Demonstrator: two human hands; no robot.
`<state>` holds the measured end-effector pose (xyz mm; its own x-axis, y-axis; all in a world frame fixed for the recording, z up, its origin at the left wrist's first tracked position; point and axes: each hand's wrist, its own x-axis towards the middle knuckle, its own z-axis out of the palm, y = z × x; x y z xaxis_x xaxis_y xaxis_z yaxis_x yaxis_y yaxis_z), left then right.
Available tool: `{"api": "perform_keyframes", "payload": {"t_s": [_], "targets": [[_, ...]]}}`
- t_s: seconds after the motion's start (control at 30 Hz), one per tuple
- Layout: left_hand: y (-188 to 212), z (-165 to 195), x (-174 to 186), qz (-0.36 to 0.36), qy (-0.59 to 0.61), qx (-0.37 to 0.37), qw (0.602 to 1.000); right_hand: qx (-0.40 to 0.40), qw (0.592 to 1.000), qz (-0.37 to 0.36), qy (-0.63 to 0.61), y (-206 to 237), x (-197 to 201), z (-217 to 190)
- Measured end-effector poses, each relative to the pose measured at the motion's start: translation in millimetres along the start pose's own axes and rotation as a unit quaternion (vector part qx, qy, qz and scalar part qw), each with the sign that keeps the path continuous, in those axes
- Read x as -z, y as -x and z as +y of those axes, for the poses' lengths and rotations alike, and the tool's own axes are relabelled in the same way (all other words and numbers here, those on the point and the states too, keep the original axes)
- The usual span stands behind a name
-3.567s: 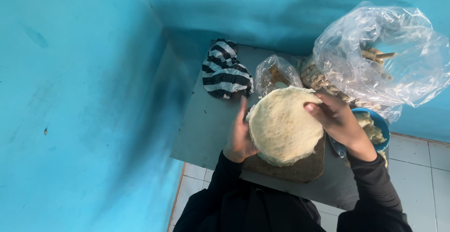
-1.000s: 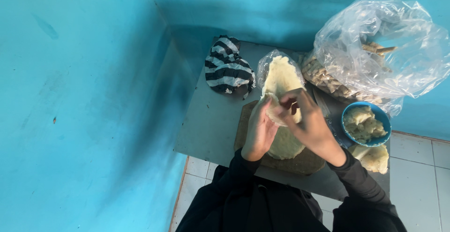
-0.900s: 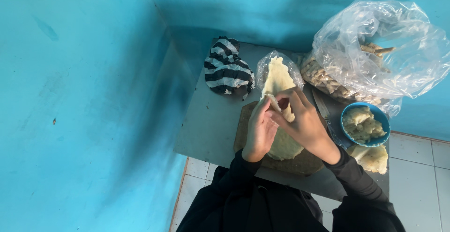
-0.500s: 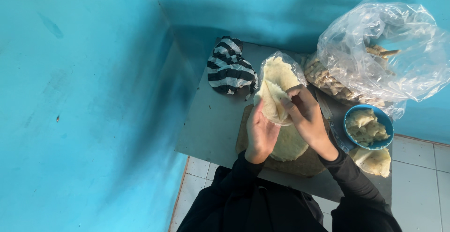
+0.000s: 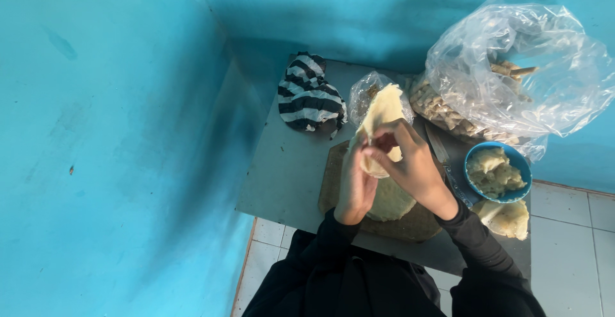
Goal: The person sits at a small table and peels a thin layer off a large round flatbread, working around its edge by hand. They set the peeled layer aside on the cutting board and continue peeling the remaining flatbread.
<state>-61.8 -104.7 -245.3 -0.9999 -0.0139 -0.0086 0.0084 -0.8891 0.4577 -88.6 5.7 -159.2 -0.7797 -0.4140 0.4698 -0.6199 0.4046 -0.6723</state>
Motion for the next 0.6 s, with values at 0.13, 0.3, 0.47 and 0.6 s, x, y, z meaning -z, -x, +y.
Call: {"api": "perform_keyframes", "payload": {"t_s": [0.13,0.3,0.47,0.6], "targets": [[4.2,7.1,-5.4,0.000,0.008,0.008,1.000,-0.021,0.996,0.027,-0.077,10.8,0.7,12.8],[13.0,9.1,-19.4,0.036,0.026,0.033,0.998,-0.152,0.953,0.044,-0.258,27.3,2.4,37.7],[16.1,5.7,-28.7,0.050,0.030,0.045,0.997,-0.125,0.948,0.039,-0.290,26.6,9.9,40.4],[16.7,2.0,-37.6,-0.030,-0.002,0.055,0.998,-0.132,0.959,0.002,-0.250,28.9,37.9,22.1]]}}
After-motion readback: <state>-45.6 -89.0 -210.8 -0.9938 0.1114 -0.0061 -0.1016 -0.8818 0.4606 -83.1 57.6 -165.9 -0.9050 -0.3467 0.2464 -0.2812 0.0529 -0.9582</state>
